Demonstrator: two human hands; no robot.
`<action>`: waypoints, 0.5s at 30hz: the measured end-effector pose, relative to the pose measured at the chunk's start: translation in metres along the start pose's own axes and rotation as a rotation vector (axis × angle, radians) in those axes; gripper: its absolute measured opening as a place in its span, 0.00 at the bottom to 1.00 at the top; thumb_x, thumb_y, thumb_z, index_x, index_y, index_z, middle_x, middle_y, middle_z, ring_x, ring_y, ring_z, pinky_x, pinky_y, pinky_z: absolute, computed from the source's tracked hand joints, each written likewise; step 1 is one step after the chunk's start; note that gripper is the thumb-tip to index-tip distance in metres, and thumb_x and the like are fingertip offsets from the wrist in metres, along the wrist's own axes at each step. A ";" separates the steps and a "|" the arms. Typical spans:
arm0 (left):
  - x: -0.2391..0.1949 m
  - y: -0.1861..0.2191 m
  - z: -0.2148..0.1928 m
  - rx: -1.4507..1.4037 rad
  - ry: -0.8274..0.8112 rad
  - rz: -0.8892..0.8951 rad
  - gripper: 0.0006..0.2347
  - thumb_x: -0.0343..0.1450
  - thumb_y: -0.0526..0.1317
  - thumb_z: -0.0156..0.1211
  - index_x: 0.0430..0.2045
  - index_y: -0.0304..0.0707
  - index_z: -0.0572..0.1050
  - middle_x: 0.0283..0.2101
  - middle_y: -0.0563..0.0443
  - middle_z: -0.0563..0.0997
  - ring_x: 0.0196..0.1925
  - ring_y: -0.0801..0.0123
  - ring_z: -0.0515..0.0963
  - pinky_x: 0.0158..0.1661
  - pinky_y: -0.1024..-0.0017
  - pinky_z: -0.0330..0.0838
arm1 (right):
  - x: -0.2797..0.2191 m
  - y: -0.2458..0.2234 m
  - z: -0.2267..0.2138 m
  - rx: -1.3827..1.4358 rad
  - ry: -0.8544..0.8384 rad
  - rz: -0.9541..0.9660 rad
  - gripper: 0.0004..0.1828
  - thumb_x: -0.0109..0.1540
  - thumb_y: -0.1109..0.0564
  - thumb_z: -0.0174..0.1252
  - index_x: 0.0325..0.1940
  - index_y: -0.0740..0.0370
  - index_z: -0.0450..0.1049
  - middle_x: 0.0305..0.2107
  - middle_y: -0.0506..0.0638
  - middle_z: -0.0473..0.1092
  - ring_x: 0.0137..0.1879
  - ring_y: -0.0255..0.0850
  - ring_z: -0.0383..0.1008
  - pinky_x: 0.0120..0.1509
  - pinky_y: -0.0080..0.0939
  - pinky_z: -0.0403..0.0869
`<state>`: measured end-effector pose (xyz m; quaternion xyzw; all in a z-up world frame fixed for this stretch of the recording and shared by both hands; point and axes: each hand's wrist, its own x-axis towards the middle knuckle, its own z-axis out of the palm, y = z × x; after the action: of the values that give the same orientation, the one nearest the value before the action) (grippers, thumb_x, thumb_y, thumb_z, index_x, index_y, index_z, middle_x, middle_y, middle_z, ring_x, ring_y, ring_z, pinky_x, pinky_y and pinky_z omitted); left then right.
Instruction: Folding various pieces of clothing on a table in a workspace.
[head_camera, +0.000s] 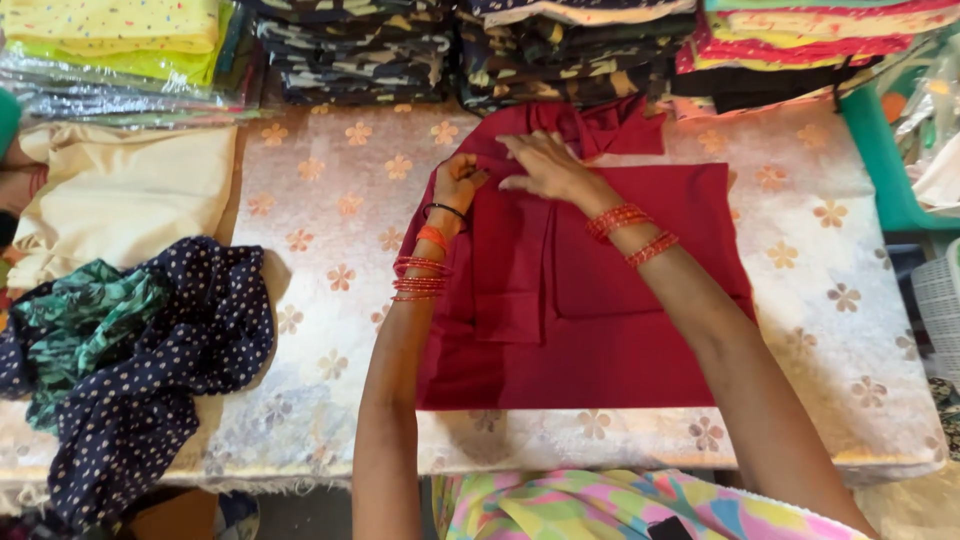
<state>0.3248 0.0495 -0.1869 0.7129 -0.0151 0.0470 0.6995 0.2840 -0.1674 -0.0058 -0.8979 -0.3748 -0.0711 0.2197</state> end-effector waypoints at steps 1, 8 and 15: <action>-0.004 0.004 -0.003 -0.060 -0.029 0.016 0.13 0.66 0.31 0.69 0.43 0.29 0.77 0.39 0.53 0.81 0.41 0.71 0.78 0.43 0.74 0.74 | 0.005 0.001 0.001 -0.036 -0.098 0.046 0.38 0.56 0.44 0.69 0.63 0.67 0.67 0.51 0.62 0.72 0.58 0.61 0.69 0.63 0.67 0.63; -0.113 0.161 -0.003 0.432 0.062 0.428 0.07 0.70 0.30 0.62 0.40 0.33 0.77 0.36 0.45 0.81 0.35 0.64 0.81 0.36 0.70 0.75 | -0.002 -0.009 -0.014 0.052 -0.064 0.067 0.16 0.60 0.53 0.68 0.47 0.63 0.76 0.39 0.57 0.73 0.47 0.55 0.75 0.48 0.55 0.73; -0.209 0.139 -0.002 -0.014 -0.730 -0.536 0.17 0.78 0.50 0.51 0.42 0.31 0.75 0.38 0.42 0.83 0.33 0.64 0.84 0.33 0.67 0.82 | -0.025 -0.075 -0.067 0.016 0.142 -0.075 0.11 0.65 0.56 0.65 0.47 0.64 0.76 0.40 0.55 0.72 0.41 0.53 0.76 0.41 0.51 0.74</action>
<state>0.1045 0.0397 -0.0665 0.6568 -0.0759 -0.3902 0.6408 0.2157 -0.1672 0.0725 -0.8740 -0.3924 -0.1398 0.2503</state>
